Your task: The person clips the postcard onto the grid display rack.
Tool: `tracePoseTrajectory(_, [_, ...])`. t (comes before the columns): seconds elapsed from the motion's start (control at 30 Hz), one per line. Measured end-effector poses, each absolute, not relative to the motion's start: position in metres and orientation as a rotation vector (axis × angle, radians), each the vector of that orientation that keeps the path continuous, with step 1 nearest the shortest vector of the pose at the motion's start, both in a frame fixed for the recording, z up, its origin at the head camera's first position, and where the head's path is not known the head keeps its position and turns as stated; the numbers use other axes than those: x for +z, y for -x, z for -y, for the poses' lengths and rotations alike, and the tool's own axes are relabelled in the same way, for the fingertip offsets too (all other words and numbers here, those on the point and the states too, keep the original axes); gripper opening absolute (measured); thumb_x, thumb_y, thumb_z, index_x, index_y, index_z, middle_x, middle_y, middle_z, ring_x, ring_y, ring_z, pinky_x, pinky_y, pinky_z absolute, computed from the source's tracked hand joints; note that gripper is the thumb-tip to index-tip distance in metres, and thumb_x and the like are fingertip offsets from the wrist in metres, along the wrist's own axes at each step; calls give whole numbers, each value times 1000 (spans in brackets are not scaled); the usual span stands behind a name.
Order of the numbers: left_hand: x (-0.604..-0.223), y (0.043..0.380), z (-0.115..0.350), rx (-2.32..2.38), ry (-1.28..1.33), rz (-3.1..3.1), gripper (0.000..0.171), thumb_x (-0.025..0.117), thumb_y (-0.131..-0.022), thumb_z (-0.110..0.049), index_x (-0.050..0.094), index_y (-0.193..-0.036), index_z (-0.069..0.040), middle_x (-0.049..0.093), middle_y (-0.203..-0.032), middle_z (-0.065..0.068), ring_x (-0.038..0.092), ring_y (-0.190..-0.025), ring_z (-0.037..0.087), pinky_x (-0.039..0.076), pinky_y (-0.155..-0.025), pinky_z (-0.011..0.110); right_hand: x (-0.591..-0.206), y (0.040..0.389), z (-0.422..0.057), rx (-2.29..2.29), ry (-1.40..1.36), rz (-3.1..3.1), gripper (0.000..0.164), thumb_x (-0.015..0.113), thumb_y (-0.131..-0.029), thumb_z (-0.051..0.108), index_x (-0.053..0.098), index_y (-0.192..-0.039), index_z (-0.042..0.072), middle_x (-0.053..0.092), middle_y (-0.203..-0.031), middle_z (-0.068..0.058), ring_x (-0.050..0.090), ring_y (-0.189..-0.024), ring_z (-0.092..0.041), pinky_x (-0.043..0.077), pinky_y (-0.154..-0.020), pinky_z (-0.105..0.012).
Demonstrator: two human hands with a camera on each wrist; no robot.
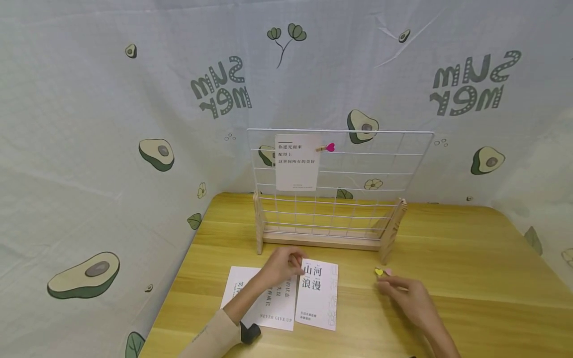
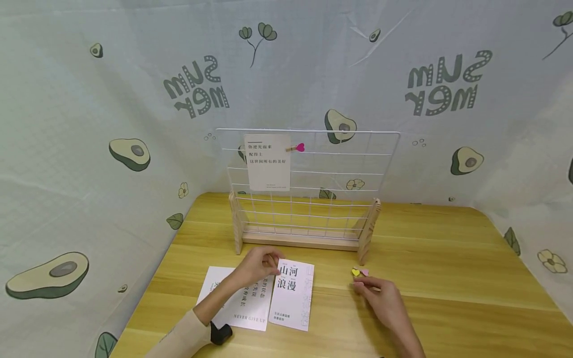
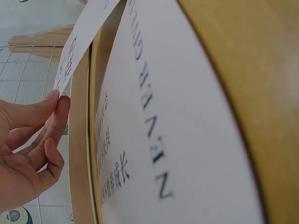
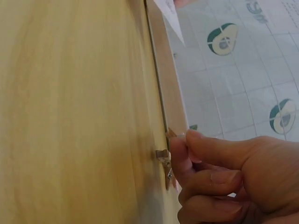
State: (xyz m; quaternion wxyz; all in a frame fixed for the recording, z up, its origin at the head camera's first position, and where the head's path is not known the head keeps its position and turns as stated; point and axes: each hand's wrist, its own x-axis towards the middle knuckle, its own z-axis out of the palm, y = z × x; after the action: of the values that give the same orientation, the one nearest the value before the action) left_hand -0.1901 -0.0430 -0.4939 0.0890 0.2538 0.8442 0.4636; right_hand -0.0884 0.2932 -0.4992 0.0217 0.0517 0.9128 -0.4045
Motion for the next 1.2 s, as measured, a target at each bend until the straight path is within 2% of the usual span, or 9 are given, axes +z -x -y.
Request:
tracePoseTrajectory(0.3, [-489,190,40,1414,-685,-2571,22,82,-85,-1,78,-106,-5,71,-84,2,63,-66,6,50,-59,16,-496,86,-290,-1257,-151,-2774,35,74,-96,33,78,-115,4,72,-128,-19,59,-130,-48,57,-99,-51])
tracePoseTrajectory(0.4, [-489,190,40,1467,-687,-2531,20,82,-85,0,79,-104,-4,72,-84,5,69,-63,14,51,-56,16,-495,86,-289,-1252,-216,-2755,34,80,-91,34,80,-110,6,76,-121,-18,69,-109,-35,59,-82,-37])
tracePoseTrajectory(0.53, [-487,190,40,1547,-691,-2475,18,81,-85,1,80,-103,-3,74,-85,8,74,-65,27,50,-53,16,-494,85,-288,-1286,-261,-2726,33,83,-88,34,80,-107,7,78,-115,-15,58,-84,-12,48,-65,-23])
tracePoseTrajectory(0.6, [-485,191,39,1576,-690,-2460,18,81,-86,0,80,-103,-3,75,-86,9,74,-66,33,48,-52,15,-493,85,-288,-1322,-277,-2716,34,83,-88,33,80,-108,6,78,-113,-14,56,-78,-9,48,-62,-23])
tracePoseTrajectory(0.7, [-482,191,38,1609,-679,-2444,17,81,-86,-2,81,-103,-3,77,-89,10,74,-67,38,46,-51,13,-494,85,-288,-1337,-273,-2734,35,81,-90,35,79,-109,6,78,-114,-14,59,-81,-6,50,-64,-22])
tracePoseTrajectory(0.93, [-470,195,33,1683,-720,-2417,18,81,-86,-1,81,-103,-2,79,-91,14,75,-65,33,45,-50,13,-489,88,-286,-1361,-271,-2721,37,79,-92,37,78,-112,6,76,-117,-18,44,-58,-4,39,-49,-22])
tracePoseTrajectory(1.0, [-464,197,30,1717,-755,-2405,18,80,-85,1,81,-103,-1,79,-94,17,75,-66,37,47,-52,13,-487,89,-286,-1366,-247,-2730,36,77,-93,36,78,-112,5,73,-125,-23,50,-61,-2,40,-50,-22])
tracePoseTrajectory(1.1, [-454,201,25,1758,-807,-2395,17,80,-85,2,81,-103,1,79,-95,19,75,-69,41,41,-49,13,-482,92,-287,-1368,-180,-2768,35,74,-96,35,77,-113,5,68,-133,-25,62,-68,-2,46,-55,-22])
tracePoseTrajectory(1.2, [-439,204,22,1776,-825,-2396,17,79,-85,4,81,-102,1,79,-96,21,76,-71,42,37,-47,12,-475,97,-286,-1377,-115,-2796,36,70,-99,35,76,-116,4,73,-123,-23,65,-72,-3,48,-60,-22])
